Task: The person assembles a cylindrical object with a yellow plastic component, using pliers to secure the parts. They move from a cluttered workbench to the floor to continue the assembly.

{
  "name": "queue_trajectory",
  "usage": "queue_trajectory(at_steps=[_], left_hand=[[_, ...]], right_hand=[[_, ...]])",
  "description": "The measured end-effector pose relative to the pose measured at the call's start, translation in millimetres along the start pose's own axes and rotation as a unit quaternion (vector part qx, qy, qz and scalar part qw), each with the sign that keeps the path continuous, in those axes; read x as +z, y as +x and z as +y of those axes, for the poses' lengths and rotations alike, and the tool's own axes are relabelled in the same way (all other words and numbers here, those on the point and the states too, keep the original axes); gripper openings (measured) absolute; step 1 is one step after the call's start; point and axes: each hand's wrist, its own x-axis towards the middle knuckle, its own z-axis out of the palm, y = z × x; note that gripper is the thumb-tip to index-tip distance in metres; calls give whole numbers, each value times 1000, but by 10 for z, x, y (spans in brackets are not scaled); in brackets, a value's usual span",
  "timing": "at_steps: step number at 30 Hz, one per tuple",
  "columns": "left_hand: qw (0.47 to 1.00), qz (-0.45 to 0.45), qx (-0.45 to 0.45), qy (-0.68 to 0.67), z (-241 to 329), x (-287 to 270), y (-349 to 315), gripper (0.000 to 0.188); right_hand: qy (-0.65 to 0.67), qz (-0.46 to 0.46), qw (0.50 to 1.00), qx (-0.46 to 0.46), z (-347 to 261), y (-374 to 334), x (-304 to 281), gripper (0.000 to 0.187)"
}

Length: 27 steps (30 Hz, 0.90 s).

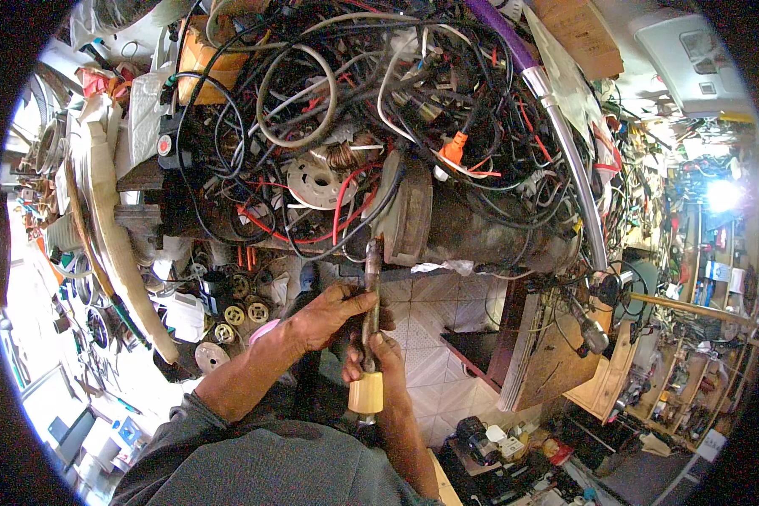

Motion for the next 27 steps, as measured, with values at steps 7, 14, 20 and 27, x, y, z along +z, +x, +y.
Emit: queue_trajectory(at_steps=[7, 14, 20, 27], left_hand=[[997, 31, 1, 69, 1, -22, 17, 40], [961, 111, 81, 242, -93, -52, 88, 43], [941, 134, 95, 297, -122, -66, 124, 47], [948, 120, 62, 288, -48, -15, 93, 35]], right_hand=[[-76, 42, 996, -13, -58, -8, 171, 33], [-208, 62, 976, -14, -131, 3, 144, 28], [-192, 76, 978, 1, -201, -9, 206, 28], [-152, 64, 986, 12, -219, -16, 183, 29]])
